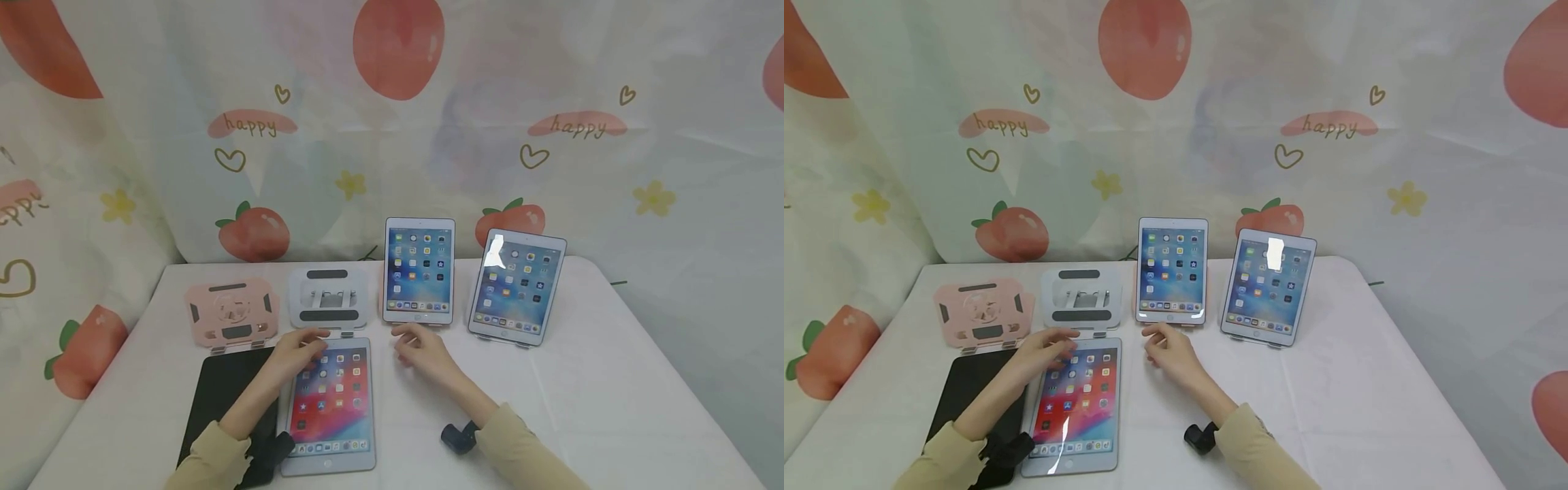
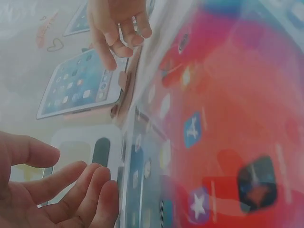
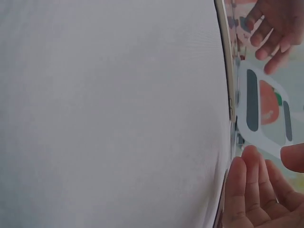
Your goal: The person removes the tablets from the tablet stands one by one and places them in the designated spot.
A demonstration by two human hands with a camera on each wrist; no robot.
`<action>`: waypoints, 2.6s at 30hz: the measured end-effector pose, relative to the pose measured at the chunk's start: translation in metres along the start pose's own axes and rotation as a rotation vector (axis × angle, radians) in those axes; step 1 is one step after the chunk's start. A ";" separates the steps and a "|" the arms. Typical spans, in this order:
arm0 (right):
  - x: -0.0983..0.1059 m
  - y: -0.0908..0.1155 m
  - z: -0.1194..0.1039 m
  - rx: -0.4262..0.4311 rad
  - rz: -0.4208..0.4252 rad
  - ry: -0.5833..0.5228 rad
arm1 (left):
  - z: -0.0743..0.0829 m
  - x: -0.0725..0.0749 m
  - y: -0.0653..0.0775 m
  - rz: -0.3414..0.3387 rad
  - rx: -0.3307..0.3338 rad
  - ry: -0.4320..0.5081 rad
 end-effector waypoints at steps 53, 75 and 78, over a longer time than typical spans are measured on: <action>0.139 -0.008 -0.025 0.085 0.353 0.107 | 0.113 -0.034 -0.083 0.103 -0.173 0.275; 0.158 -0.042 -0.067 0.087 0.303 0.233 | 0.135 -0.023 -0.116 0.092 -0.175 0.264; 0.160 -0.047 -0.069 0.071 0.297 0.244 | 0.136 -0.021 -0.122 0.091 -0.162 0.242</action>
Point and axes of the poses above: each hand's wrist, its own y-axis away from the middle knuckle, its own x-axis out of the back of the hand, z = x × y, the point moved 10 cm from there along -y, towards the middle knuckle, and after that the axes turned 9 degrees about -z, right-handed, at the moved point
